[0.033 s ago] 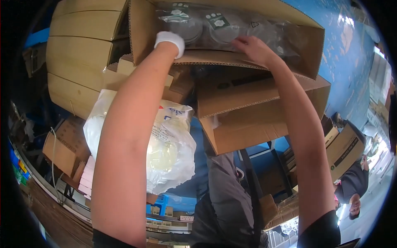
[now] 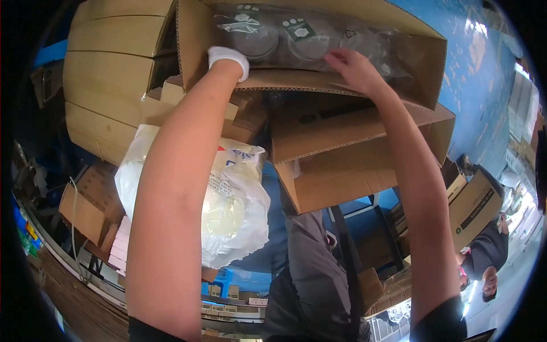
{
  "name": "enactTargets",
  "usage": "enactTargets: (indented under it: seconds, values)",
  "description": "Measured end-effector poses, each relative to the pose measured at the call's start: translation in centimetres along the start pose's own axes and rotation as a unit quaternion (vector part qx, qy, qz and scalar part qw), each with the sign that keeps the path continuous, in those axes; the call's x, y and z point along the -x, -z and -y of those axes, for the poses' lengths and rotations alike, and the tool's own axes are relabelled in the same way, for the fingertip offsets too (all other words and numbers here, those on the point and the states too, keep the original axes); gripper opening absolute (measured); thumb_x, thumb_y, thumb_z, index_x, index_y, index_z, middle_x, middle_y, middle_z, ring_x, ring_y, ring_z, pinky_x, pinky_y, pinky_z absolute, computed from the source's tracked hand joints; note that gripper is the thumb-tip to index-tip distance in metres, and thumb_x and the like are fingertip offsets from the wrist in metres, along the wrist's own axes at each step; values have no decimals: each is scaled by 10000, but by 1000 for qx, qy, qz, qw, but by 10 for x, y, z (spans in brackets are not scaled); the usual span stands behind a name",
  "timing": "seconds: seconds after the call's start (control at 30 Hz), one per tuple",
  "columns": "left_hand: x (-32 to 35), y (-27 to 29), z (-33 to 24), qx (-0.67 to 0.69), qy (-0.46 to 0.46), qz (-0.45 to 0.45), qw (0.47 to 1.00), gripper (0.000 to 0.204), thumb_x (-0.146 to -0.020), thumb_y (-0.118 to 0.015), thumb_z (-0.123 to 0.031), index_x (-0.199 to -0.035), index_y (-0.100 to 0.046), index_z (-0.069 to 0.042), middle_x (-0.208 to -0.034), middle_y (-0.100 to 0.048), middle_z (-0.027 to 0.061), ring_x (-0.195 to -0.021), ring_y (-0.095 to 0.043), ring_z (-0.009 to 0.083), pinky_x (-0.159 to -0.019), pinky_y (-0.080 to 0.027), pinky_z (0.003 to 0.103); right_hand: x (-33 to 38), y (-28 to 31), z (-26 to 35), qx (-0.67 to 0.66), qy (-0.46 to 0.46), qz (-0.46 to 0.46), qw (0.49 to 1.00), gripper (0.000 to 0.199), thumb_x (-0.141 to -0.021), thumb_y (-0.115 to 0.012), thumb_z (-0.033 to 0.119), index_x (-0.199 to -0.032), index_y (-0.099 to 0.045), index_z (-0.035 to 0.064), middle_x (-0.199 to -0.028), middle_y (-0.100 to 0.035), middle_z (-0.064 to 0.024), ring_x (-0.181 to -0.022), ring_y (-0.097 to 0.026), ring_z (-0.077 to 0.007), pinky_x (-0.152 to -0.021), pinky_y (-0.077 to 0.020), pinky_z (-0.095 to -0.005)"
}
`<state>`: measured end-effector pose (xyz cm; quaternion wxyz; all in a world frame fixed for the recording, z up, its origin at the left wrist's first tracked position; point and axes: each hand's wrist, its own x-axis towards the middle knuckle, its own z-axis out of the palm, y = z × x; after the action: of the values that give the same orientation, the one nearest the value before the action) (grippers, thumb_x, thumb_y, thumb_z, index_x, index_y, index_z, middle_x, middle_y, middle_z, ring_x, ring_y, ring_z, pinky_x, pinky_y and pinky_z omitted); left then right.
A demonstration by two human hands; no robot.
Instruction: Pack decorative light fixtures and instruction sheets into cardboard boxes on an assembly line.
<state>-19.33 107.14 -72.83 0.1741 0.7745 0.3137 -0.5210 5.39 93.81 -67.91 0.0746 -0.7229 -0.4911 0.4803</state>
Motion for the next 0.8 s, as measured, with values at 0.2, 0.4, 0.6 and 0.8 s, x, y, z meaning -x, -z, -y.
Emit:
enactTargets:
  seconds: [0.2,0.4,0.6,0.8]
  values:
    - [69,-5,19,192,-12,-62,979,416,-897,-475,-318,-1102,-736,-68,-1186,-671,202,-1081,-652,389,-921,-523,470,220,25,87,42,109,4,993,303,-884,-686,109,-1168,-623,24,-1207,-647,-143,-1109,-623,-336,-953,-505,-433]
    - [241,-6,-32,319,-89,-300,895,182,-944,-491,-212,-973,-589,-62,-969,-643,164,-928,-633,352,-761,-514,513,468,26,82,85,-60,50,993,312,-919,-633,306,-1097,-646,50,-1107,-664,-130,-1092,-602,-332,-997,-422,-479]
    - [439,-53,-128,469,-56,-181,863,315,-936,-469,-234,-824,-679,-29,-896,-676,236,-856,-658,425,-769,-512,538,485,-2,104,161,1,10,987,288,-944,-574,335,-1028,-654,71,-1096,-669,-118,-1059,-596,-319,-987,-393,-480]
    - [565,-22,-171,422,-211,-30,881,391,-942,-489,-349,-1013,-721,-42,-1035,-718,176,-979,-682,382,-828,-538,485,492,-14,74,155,-39,91,983,299,-960,-550,387,-983,-683,120,-1067,-648,-132,-1038,-618,-346,-877,-477,-507]
